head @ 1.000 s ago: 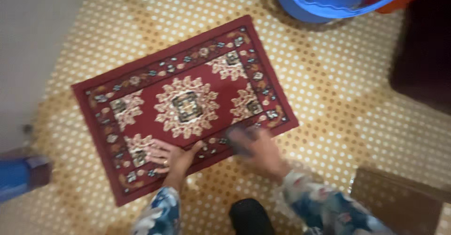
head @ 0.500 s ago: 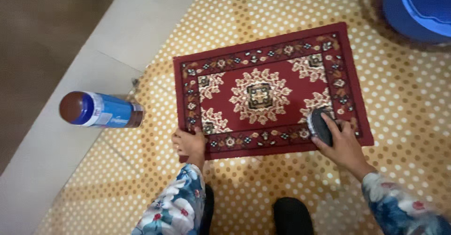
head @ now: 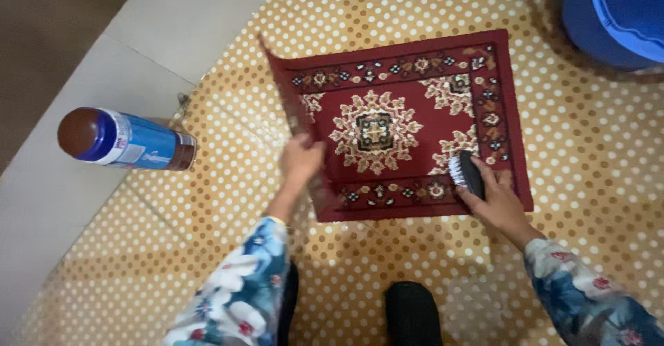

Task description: The person scrubs a small red patterned rug on a tiled floor using a brush. They repeatedly fold and unfold the rug to clean different sections, and at one point, they pour water from a blue cup onto the rug before continuing to scrub.

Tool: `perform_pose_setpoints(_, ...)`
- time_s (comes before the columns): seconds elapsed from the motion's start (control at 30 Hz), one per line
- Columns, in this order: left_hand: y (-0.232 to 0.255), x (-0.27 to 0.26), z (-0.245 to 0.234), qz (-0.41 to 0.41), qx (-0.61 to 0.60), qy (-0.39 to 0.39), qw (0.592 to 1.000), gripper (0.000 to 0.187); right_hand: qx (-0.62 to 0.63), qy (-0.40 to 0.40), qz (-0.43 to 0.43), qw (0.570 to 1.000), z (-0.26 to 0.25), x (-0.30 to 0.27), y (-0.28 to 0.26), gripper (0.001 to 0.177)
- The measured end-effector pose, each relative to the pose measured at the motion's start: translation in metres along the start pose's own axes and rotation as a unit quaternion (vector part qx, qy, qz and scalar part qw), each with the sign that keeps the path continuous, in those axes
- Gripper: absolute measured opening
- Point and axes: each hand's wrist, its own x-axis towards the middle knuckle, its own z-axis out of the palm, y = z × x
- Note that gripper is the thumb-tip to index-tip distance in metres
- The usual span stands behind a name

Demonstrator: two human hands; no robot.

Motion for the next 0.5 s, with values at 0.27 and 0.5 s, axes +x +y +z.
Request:
perform_pose_setpoints(0.27,0.124,-0.086,0.108,0.143,-0.021,-0.118,0.982,0.037,0.063,0.018,0.012,0.998,-0.007,0.008,0.015,0.081)
perform_pose_setpoints(0.5,0.048,-0.095,0.099,0.272,0.138,0.005,0.952,0.098,0.077,0.188,0.027,0.979,-0.034,0.05,-0.023,0.077)
